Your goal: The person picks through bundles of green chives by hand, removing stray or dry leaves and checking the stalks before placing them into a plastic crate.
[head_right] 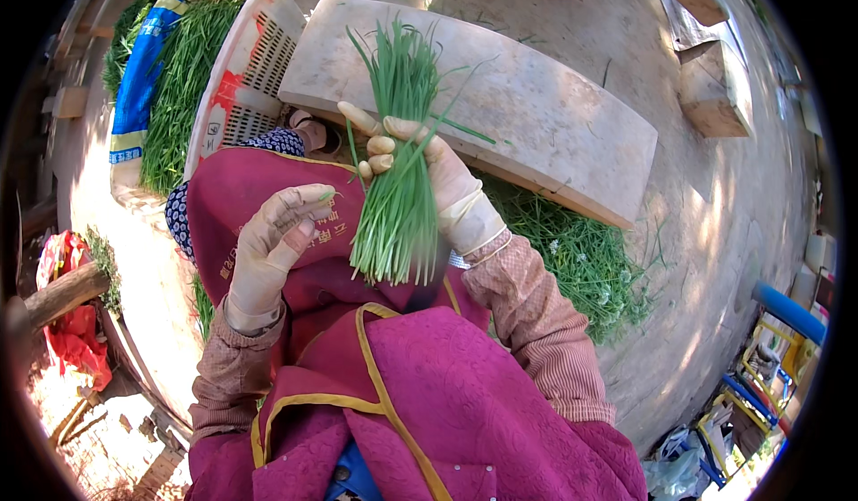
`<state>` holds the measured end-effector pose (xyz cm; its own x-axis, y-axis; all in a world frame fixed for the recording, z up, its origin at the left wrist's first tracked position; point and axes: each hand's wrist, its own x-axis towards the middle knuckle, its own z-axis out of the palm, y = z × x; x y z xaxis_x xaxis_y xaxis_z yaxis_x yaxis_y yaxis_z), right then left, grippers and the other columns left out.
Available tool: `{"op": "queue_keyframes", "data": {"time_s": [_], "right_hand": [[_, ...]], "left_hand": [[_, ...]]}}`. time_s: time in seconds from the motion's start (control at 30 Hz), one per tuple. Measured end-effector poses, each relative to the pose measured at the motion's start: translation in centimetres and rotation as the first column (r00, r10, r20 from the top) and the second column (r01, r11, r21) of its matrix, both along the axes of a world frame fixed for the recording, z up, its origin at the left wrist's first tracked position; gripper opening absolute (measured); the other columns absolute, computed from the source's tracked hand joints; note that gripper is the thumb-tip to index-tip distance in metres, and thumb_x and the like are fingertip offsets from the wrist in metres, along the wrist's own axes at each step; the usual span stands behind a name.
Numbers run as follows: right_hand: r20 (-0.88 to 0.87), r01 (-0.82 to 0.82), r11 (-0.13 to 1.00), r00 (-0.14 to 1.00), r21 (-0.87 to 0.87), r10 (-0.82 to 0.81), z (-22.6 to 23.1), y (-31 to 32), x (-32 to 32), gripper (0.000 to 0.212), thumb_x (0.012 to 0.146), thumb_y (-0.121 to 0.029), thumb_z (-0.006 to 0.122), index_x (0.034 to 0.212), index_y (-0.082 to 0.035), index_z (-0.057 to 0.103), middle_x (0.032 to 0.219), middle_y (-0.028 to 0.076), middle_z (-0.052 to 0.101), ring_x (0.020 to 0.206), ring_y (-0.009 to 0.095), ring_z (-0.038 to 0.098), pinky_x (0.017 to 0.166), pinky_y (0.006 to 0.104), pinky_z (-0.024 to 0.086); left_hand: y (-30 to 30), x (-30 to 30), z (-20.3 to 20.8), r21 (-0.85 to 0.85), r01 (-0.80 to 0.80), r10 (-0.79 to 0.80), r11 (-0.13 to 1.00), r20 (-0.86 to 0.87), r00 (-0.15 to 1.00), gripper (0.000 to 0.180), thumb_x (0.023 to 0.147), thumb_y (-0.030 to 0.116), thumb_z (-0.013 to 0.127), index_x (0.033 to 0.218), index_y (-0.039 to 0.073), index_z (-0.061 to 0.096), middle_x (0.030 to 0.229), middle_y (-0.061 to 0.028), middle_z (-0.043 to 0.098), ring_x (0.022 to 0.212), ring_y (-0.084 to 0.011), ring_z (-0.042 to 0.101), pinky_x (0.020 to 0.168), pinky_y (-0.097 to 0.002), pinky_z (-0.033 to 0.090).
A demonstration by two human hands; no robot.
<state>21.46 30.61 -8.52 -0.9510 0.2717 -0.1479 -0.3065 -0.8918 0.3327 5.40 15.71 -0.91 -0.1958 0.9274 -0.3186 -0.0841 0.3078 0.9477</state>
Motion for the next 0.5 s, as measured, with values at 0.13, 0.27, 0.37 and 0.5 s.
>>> {"op": "queue_keyframes", "data": {"time_s": [0.13,0.27,0.37,0.5], "right_hand": [[0.002,-0.02,1.0,1.0,-0.001,0.02,0.3,0.0,-0.4,0.06,0.094,-0.018,0.056,0.149,-0.014,0.034,0.076,-0.001,0.051,0.074,0.013,0.05,0.066,0.0229,0.046],[0.009,-0.019,1.0,1.0,0.022,0.019,0.0,0.0,-0.6,0.06,0.094,-0.018,0.056,0.149,-0.013,0.033,0.075,-0.001,0.051,0.074,0.013,0.05,0.066,0.0228,0.046],[0.01,-0.022,0.999,1.0,0.029,0.022,-0.1,-0.1,-0.6,0.059,0.095,-0.018,0.056,0.149,-0.013,0.034,0.074,-0.001,0.051,0.074,0.013,0.05,0.066,0.0228,0.046],[0.021,-0.001,1.0,1.0,0.002,0.001,-0.4,-0.2,-0.4,0.058,0.096,-0.02,0.055,0.149,-0.014,0.033,0.074,-0.001,0.051,0.074,0.014,0.05,0.066,0.0237,0.046]], "left_hand": [[-0.5,1.1,0.5,-0.013,0.215,-0.196,0.976,-0.468,0.862,0.027,0.086,0.007,0.069,0.112,0.002,0.063,0.118,-0.013,0.064,0.108,-0.0185,0.062,0.093,-0.0304,0.049],[0.0,1.9,0.8,-0.064,0.274,-0.238,0.96,-0.703,0.67,0.019,0.078,0.003,0.073,0.096,0.005,0.065,0.104,-0.0117,0.068,0.095,-0.0227,0.067,0.085,-0.0327,0.053],[0.0,2.0,0.5,-0.033,0.259,-0.211,0.965,-0.683,0.699,0.019,0.076,0.001,0.073,0.092,0.005,0.064,0.098,-0.0099,0.069,0.091,-0.0251,0.067,0.082,-0.0335,0.053],[0.0,2.1,0.2,-0.052,0.233,-0.209,0.971,-0.656,0.725,0.017,0.075,-0.002,0.07,0.089,0.004,0.062,0.096,-0.01,0.069,0.088,-0.0237,0.068,0.08,-0.0321,0.053]]}}
